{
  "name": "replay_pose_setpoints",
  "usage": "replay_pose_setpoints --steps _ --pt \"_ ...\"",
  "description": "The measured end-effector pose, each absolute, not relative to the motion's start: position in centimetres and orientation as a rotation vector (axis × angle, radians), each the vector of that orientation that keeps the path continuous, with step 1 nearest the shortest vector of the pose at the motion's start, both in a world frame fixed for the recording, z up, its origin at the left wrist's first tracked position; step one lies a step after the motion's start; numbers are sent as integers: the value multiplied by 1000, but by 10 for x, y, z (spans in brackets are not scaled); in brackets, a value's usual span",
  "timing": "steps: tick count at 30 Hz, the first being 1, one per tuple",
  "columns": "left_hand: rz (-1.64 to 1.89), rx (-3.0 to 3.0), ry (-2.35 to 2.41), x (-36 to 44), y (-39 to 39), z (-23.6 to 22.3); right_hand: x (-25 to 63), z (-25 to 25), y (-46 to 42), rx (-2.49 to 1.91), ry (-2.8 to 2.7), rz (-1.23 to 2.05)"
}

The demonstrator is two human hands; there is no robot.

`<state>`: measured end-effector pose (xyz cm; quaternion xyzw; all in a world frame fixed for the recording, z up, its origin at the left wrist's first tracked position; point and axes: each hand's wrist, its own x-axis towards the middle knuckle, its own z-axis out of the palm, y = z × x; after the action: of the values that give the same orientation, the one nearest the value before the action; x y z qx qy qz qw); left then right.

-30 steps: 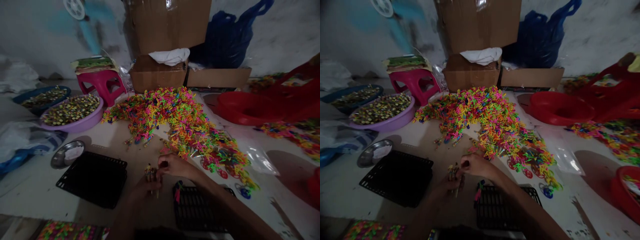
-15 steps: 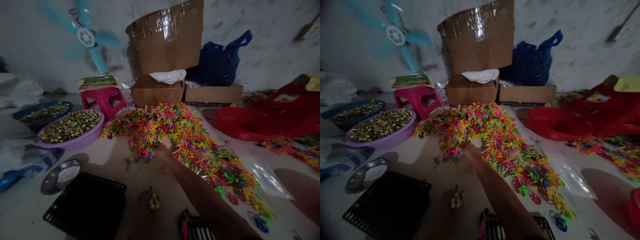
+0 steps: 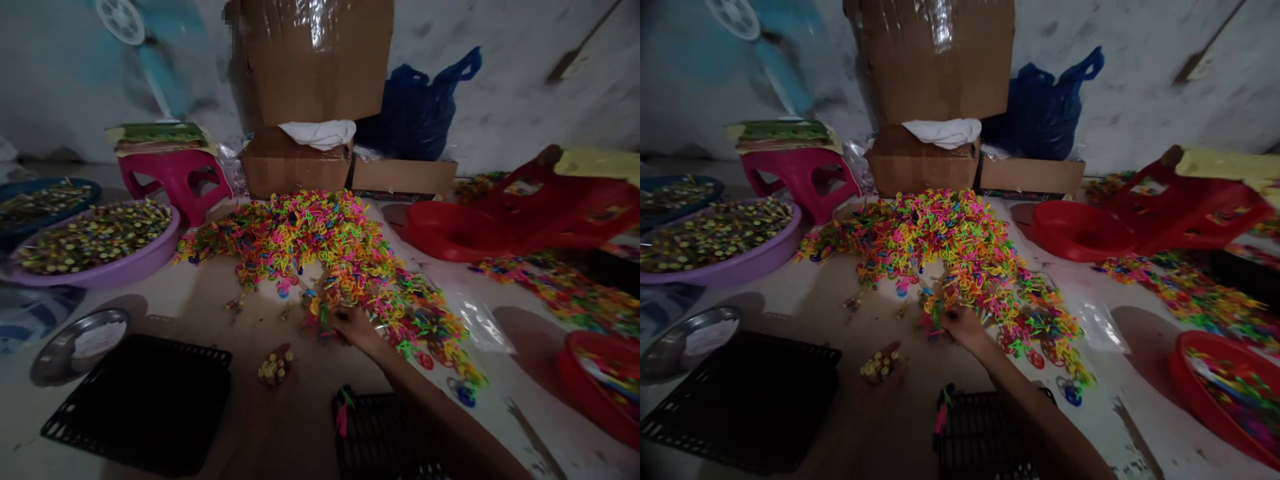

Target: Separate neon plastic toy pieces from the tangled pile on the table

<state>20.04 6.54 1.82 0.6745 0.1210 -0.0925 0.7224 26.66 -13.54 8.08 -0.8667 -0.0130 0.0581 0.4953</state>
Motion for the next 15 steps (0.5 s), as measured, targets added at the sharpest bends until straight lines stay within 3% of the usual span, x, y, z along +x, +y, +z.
replay_pose_setpoints --steps 3,7,12,15 --pt "-338 1180 113 192 52 54 248 93 -130 -1675 -89 239" --pt "-369 1210 88 182 33 83 208 108 -132 -1797 -260 279" --pt "-609 1295 -8 171 31 98 176 118 -163 -2313 -895 -511" --pt "-763 1255 -64 167 32 105 174 117 -182 -2296 -1269 -481"
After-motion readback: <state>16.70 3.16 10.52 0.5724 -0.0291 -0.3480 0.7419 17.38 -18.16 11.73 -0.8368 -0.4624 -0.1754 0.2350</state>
